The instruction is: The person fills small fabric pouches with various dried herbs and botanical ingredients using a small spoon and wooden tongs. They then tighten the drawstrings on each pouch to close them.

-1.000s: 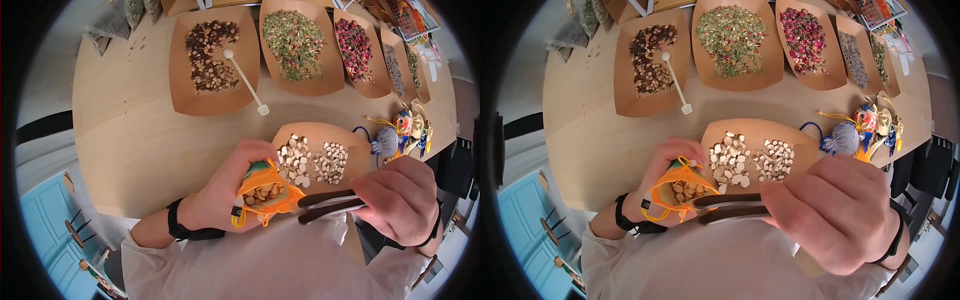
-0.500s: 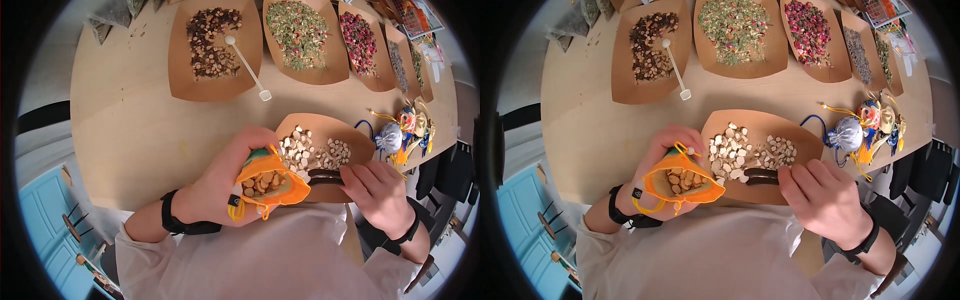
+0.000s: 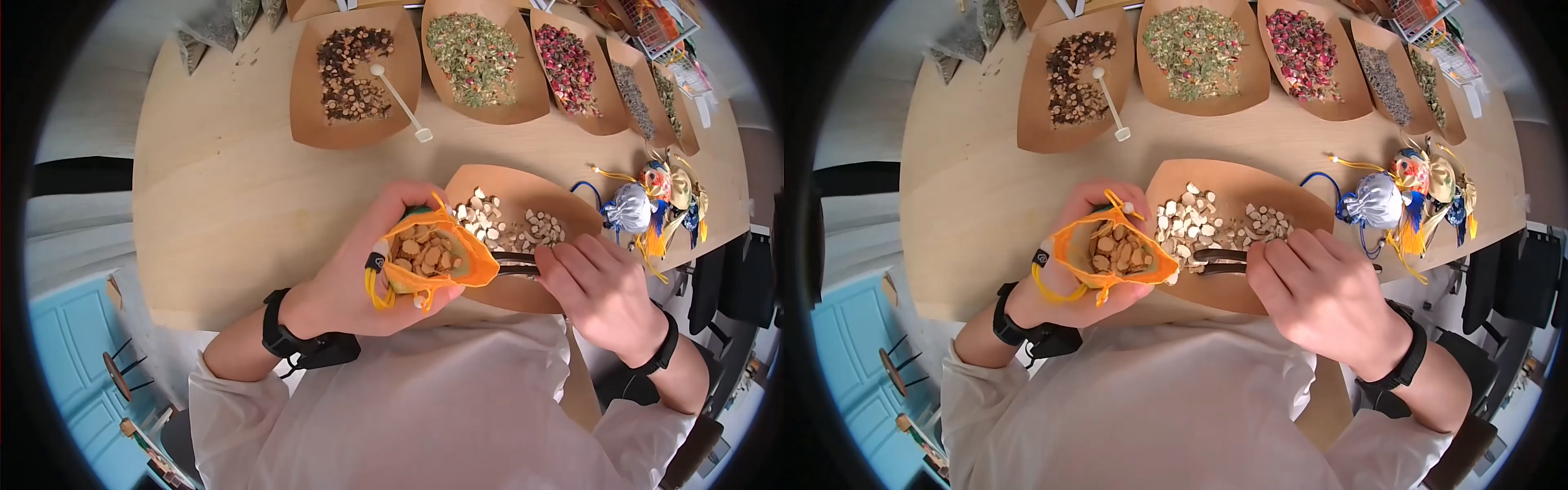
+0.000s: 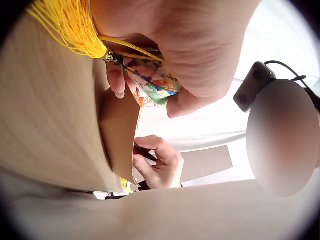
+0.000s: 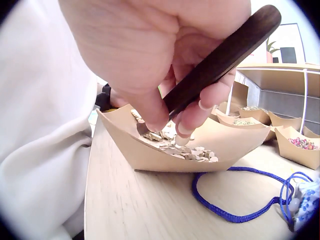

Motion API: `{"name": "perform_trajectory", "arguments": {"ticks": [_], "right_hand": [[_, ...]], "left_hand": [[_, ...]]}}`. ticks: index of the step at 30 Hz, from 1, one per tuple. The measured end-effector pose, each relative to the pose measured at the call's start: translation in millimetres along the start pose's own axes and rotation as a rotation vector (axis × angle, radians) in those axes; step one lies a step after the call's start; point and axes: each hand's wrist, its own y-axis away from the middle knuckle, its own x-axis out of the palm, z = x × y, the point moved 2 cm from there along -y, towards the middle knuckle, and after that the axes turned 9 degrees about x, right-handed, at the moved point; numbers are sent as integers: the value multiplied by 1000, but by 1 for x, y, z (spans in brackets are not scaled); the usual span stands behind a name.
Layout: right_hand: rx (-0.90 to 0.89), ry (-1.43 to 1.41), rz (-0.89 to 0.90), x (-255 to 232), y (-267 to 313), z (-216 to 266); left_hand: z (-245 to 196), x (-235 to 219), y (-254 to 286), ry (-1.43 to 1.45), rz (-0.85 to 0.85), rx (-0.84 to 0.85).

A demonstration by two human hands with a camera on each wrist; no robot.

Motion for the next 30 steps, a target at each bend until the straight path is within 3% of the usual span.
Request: {"name": "perform_trajectory", "arguments": {"ticks": [14, 18, 30], "right_hand": [[60, -88, 5, -3, 4, 2], [59, -63, 18, -3, 1, 3], [-100, 40, -32, -4, -3, 8]], "left_hand": [[1, 3, -1, -70, -4, -8], [-1, 1, -2, -104, 75, -25], [-1, 0, -2, -102, 95, -9]]}}
